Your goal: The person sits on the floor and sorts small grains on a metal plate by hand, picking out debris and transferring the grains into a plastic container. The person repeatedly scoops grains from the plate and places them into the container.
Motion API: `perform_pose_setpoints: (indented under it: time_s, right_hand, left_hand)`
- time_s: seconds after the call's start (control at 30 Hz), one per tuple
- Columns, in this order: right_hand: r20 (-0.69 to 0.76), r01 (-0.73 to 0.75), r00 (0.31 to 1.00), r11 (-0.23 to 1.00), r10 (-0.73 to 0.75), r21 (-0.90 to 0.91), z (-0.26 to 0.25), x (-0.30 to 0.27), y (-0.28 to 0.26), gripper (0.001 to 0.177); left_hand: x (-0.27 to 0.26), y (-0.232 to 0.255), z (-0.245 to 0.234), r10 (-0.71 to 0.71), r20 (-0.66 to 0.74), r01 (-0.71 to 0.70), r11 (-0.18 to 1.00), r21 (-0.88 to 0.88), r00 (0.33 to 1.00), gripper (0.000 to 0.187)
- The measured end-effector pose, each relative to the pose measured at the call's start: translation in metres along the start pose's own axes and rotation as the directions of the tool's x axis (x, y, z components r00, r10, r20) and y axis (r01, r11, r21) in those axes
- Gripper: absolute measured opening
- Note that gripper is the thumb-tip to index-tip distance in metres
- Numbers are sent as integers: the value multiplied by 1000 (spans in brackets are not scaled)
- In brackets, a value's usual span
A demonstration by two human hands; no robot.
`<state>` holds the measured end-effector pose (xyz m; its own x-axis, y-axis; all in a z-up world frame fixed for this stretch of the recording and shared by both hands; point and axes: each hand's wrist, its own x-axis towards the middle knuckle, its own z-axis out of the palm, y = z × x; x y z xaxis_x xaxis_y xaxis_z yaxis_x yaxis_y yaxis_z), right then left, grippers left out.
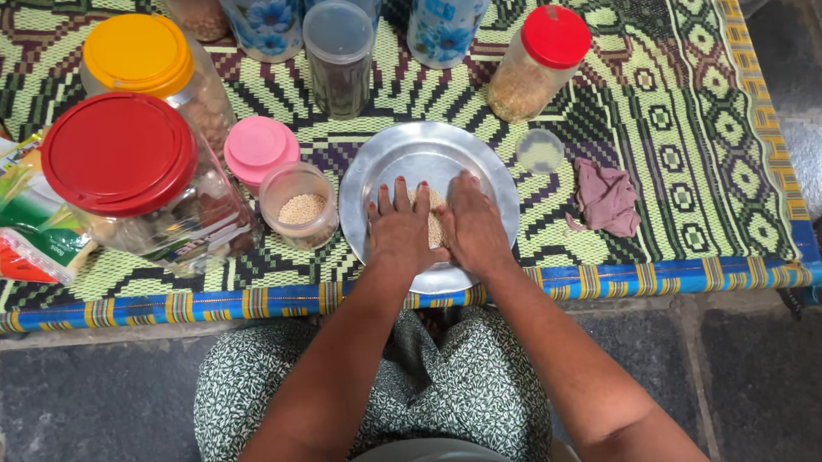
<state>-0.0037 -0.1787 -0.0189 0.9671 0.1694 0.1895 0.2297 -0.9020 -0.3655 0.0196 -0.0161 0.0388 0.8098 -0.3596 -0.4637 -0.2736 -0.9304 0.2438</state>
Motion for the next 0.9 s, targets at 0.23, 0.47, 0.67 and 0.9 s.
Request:
perform_pose_setpoints:
  time_s: [0.23,0.47,0.67,0.9]
  right_hand:
    - [99,-147,986,977,133,153,-8,10,8,44]
    - [-32,-35,999,996,38,87,16,7,23,54]
    - [24,-42,999,947,36,319,16,16,12,63]
    - [154,-12,987,949,-39,316,31,20,12,66]
  left_hand:
    - [3,-2,-9,4,32,-4,1000,-22,999,93]
    - [37,-25,23,32,-115,-54,981,-184,993,69]
    - [48,-30,33,63,-153,-82,989,-120,986,58]
    - [42,-28,30,63,-132,-74,993,-87,989,56]
